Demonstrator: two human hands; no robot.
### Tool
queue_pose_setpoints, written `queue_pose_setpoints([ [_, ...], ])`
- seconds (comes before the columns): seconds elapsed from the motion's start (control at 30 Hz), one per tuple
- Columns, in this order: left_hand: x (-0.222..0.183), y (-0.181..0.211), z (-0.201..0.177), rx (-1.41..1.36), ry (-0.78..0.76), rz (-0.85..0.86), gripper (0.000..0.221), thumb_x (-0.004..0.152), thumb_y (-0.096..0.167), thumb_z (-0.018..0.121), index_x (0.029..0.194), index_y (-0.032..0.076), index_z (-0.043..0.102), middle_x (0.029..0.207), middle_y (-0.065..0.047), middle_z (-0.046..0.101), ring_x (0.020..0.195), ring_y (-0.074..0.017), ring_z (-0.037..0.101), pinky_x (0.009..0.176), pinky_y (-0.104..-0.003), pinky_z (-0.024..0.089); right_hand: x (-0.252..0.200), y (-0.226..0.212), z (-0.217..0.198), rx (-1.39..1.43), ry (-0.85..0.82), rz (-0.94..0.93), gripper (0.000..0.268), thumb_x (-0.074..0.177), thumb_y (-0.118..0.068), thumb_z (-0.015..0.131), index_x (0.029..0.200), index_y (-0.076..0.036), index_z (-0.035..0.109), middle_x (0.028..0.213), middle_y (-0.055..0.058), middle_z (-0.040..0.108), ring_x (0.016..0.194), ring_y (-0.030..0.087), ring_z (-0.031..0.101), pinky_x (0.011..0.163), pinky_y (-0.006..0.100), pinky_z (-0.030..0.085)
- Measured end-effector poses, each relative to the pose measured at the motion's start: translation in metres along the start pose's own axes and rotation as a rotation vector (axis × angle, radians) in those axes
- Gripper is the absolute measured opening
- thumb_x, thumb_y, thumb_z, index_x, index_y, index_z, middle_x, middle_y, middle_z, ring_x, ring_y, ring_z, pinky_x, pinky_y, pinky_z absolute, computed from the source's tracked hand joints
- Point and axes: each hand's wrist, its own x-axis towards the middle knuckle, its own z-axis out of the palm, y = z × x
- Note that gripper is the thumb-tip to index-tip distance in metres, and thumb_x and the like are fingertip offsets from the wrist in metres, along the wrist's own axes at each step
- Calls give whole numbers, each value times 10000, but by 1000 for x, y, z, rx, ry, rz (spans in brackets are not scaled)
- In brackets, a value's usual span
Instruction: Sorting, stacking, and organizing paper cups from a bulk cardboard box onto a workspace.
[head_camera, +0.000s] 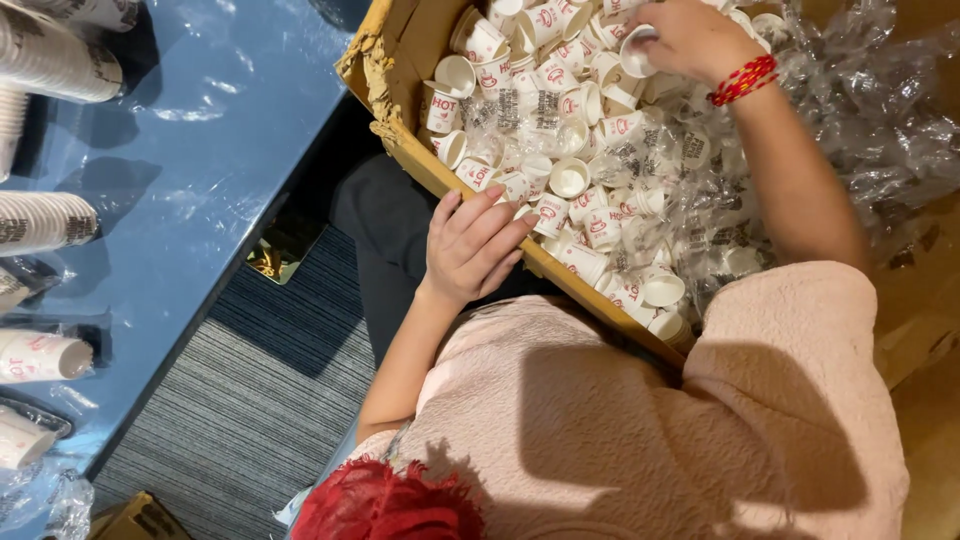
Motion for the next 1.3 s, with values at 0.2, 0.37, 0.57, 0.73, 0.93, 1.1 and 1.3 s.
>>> queue_pose_setpoints([
  [0.2,0,-3,-2,15,-17,22,305,1018,214,644,1303,129,713,1281,-55,658,1302,-258,588,1235,-447,261,14,50,18,-243,107,15,295,998,-195,678,1181,36,698,988,274,701,888,417,684,791,493,547],
  [0.37,-1,-3,-3,3,-27,17,311,1009,209,659,1305,129,710,1288,-57,656,1305,-256,586,1236,-443,266,26,41,27,122,-13,279,366,1047,-287,612,1232,23,672,980,226,708,839,350,699,747,466,556],
  [0.57,6,-1,-10,-63,-19,14,335,1045,244,552,1319,108,690,1298,-88,642,1309,-288,580,1210,-458,285,-7,16,-15,539,-39,245,437,1054,-301,611,1340,30,624,1225,157,697,1067,225,699,895,348,577],
  [0.73,16,4,-14,-128,-34,-36,431,1065,307,420,1340,92,673,1324,-107,640,1333,-313,575,1196,-475,308,-42,-77,-78,894,-260,-191,607,938,-214,566,1513,-28,507,1348,139,645,1096,218,661,864,344,561],
  [0.93,20,14,-23,-118,-60,-56,352,1116,337,530,1340,104,670,1338,-99,620,1365,-322,561,1187,-529,373,-53,-110,-73,898,-220,-240,778,927,-89,498,1661,-46,244,1598,188,461,1420,240,490,1104,357,452],
  [1.1,35,38,-40,-334,-24,-276,386,1129,356,443,1364,121,641,1429,-94,604,1483,-336,510,1265,-517,309,-74,-143,-81,833,-87,-290,783,965,-160,514,1671,-4,215,1643,216,436,1512,283,455,1196,374,431],
  [1.3,84,60,-47,-1014,347,-568,751,1138,473,399,1677,94,41,1714,-149,251,1575,-278,285,1334,-421,198,-80,-252,-34,919,169,-869,778,935,-505,645,1532,-99,355,1575,147,445,1306,235,618,1047,331,584],
])
